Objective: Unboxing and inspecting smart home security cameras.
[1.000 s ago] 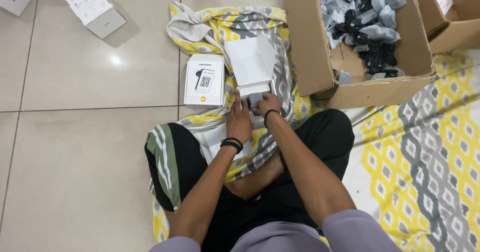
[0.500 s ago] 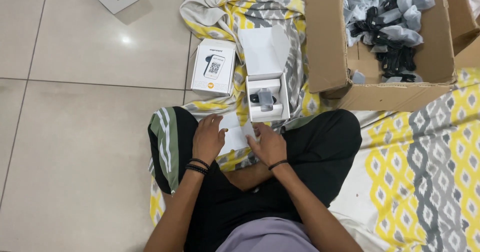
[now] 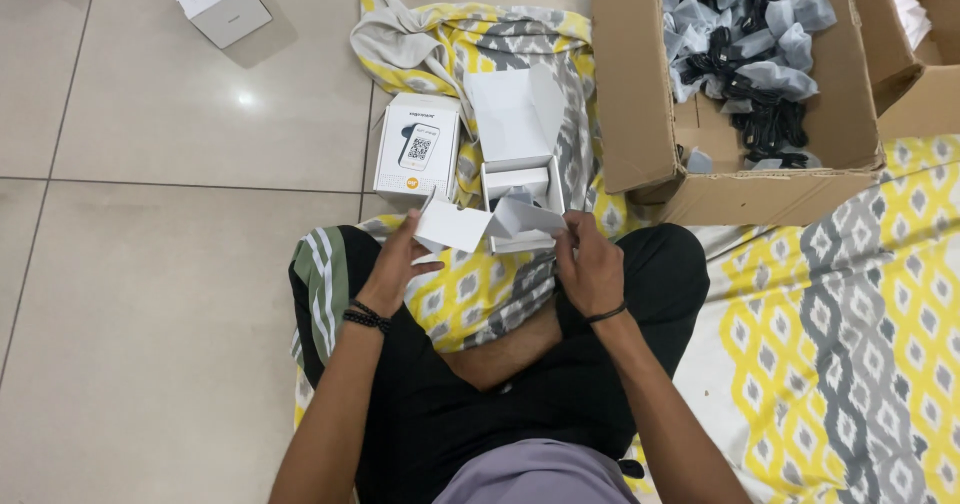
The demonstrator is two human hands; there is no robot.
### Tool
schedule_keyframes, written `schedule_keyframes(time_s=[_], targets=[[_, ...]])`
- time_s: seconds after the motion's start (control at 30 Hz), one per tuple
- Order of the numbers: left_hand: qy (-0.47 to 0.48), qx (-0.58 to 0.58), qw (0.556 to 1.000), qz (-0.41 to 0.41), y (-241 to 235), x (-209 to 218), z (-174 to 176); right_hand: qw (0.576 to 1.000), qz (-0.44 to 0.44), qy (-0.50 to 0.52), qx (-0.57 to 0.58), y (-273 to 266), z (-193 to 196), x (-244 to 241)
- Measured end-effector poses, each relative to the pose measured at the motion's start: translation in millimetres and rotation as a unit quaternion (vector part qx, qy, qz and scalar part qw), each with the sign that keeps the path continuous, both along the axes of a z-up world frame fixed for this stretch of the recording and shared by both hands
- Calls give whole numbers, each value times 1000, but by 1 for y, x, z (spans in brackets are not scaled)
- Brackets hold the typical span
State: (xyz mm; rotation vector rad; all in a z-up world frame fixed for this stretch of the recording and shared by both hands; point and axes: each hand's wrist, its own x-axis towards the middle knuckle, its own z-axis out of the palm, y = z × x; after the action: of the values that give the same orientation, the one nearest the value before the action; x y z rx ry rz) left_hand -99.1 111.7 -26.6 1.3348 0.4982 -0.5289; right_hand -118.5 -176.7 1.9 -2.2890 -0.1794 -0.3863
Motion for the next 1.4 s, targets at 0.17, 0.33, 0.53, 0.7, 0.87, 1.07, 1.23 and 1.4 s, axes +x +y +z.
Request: schedule_keyframes(time_s=[0.17,0.33,0.53,0.7,0.87,1.07,1.23,1.4], targets=[[-48,-203,978,6,-23,5,-8,999,-35,-2,41,-7,3,12],[-116,-152,981,21,-26,22,-29,995,-34,29,88,-17,-17,19],[-102,5,994,-45,-32,32,-6,982,88,25,167,-32,-44,27],[-193,-5,981,-23,-44,36,-28,872,126,278,383,-40,-74,37],[-220,45,969,-100,-66,46,-11,921,19,267,284,-34,-45,57],[-243,125,947,-166,-76,72,-37,986,14,153,59,-39,-77,69],[-286,186,915,-214,-70,78,-44,993,19,117,-7,-30,-82,64],[-357,392,788,-313,-62,77,-48,993,-13,113,-39,-17,-83,52]])
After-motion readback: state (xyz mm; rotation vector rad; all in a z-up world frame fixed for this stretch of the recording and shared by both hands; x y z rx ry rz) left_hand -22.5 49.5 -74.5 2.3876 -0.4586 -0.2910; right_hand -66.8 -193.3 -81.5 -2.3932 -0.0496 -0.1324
